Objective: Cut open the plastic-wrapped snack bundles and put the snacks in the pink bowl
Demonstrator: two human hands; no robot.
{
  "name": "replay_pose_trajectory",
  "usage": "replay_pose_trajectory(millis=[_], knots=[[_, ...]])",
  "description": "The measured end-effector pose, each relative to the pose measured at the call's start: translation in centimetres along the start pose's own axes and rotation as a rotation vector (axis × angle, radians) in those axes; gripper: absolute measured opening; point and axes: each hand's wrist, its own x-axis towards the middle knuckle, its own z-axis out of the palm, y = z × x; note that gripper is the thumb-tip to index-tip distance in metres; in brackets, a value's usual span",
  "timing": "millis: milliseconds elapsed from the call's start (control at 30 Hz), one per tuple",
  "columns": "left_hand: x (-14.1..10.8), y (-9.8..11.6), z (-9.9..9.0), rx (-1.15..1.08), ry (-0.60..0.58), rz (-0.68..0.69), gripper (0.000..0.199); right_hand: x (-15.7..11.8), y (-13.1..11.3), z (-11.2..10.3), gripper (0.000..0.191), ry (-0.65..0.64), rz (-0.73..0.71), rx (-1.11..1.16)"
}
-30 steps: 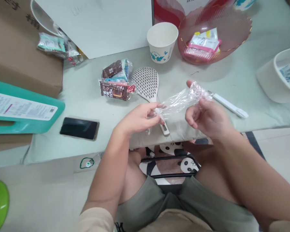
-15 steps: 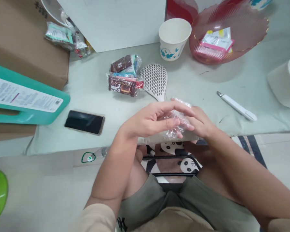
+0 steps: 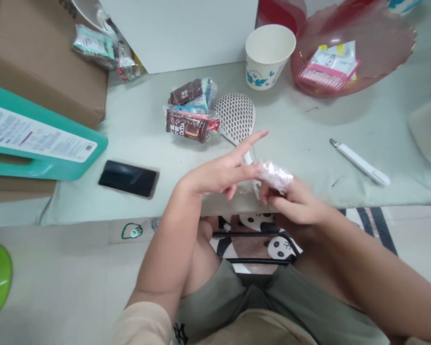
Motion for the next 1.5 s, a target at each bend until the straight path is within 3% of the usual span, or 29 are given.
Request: replay_pose_trajectory(millis=[133,233,333,433,600,700,767,833,933,967,1033,1100,1200,1267,1400,1500], knots=[[0.2,0.1,0.2,0.044,-0.010,0.029,0.090,0.1,-0.2,-0.3,0.011,0.159,0.214,-0.006],[0.1,0.1,0.4,0.031,0.019,0.068,0.086,0.2,-0.3,-0.4,0.010,0.220,0.279,-0.055],[0.2,-0.1,0.7,-0.019,0.035,0.134,0.079,0.3,-0.6,-0.6,0.011,0.155,0.274,0.025],[0.7,-0.4,1.1,-0.027,0.001,0.173,0.070,0.4,-0.9,-0.7,0.013,0.050,0.284,0.272],[1.9,-0.7,1.7,0.177,0.062,0.249,0.053,0.4,-0.5,-0.6,0.007,0.012,0.215,0.601],[2.1,-0.8,1.7,0.249,0.099,0.201,0.049,0.3,0.1,-0.5,0.006,0.009,0.199,0.695],[2.1,-0.8,1.5,0.210,0.142,0.165,0.046,0.3,0.5,-0.4,0.020,0.007,0.199,0.733],[1.9,-0.7,1.1,0.143,0.243,0.170,0.047,0.3,0.7,-0.5,0.038,0.098,0.184,0.715],[1.7,-0.7,0.6,0.059,0.394,0.125,0.053,0.4,0.9,-0.5,0.049,0.430,0.143,0.462],[1.7,-0.7,0.5,0.061,0.396,0.093,0.052,0.5,0.9,-0.5,0.053,0.512,0.123,0.356],[1.9,-0.9,0.6,0.137,0.324,0.048,0.043,0.7,0.9,-0.5,0.058,0.539,0.092,0.197],[2.1,-1.1,0.9,0.244,0.241,0.052,0.035,0.9,0.8,-0.4,0.047,0.499,0.081,0.106],[2.3,-1.2,1.1,0.250,0.212,0.083,0.037,1.3,0.7,-0.3,0.029,0.540,0.113,0.044],[2.3,-1.1,1.1,0.142,0.186,0.107,0.043,1.5,0.8,-0.2,0.031,0.549,0.125,0.166],[1.8,-0.4,1.1,-0.066,0.091,0.130,0.053,2.0,1.1,0.2,0.045,0.370,0.084,0.583],[1.7,-0.5,1.0,0.041,0.144,0.109,0.046,2.3,1.1,0.5,0.042,0.371,0.104,0.579]])
